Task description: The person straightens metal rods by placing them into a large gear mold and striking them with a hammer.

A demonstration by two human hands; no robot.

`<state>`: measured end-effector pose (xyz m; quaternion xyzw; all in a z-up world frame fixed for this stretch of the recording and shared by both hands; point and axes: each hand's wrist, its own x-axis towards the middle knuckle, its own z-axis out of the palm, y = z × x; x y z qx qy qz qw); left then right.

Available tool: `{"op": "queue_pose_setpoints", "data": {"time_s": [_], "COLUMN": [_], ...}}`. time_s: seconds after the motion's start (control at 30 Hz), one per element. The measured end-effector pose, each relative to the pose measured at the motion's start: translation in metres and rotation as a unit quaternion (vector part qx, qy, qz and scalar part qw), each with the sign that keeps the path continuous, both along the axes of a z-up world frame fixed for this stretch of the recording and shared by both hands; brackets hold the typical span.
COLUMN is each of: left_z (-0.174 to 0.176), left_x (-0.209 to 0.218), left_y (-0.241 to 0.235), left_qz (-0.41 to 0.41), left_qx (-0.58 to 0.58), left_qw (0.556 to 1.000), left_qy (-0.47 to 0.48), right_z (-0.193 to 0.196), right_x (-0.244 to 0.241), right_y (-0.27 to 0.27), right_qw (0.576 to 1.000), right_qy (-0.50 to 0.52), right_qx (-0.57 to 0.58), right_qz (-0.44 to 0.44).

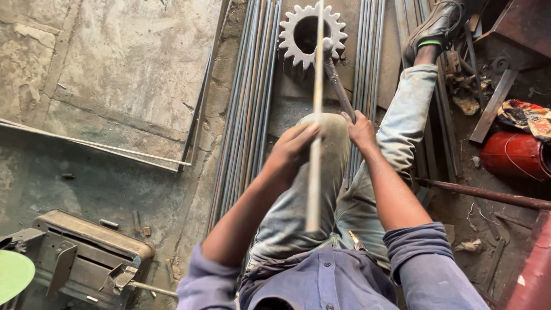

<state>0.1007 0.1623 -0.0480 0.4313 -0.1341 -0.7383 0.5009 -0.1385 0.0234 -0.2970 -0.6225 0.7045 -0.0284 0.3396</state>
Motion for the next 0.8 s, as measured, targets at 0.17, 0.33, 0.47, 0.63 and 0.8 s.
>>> {"op": "queue_pose_setpoints", "data": {"time_s": [0.17,0.33,0.47,0.63,0.8], "left_z": [0.041,0.049,0.048,0.054,0.053], "left_x": [-0.046,-0.066,-0.071,-0.071,-0.068], "left_y": [-0.06,-0.089,-0.095,-0.096,-0.09], "left_qz": [0.028,0.056,0.065,0.058,0.063], "left_qx": [-0.13,-0.144,-0.148,-0.179,-0.181], "left_qw": [0.974,0.957,0.957,0.942,0.94], "left_qy": [0.182,0.245,0.241,0.278,0.283], "right_z": [-0.041,-0.045,-0.075,-0.07,-0.029], "right_x": [-0.022,-0.017,-0.024,-0.026,-0.014], "right_y": [0.002,0.0,0.003,0.001,0.003], "right_qw": [0.962,0.987,0.974,0.945,0.928], "right_qy": [-0.196,0.045,-0.157,-0.286,-0.369], "right_qx": [-0.161,-0.07,-0.141,-0.131,-0.055], "right_qz": [0.105,0.14,0.081,0.084,0.01]}}
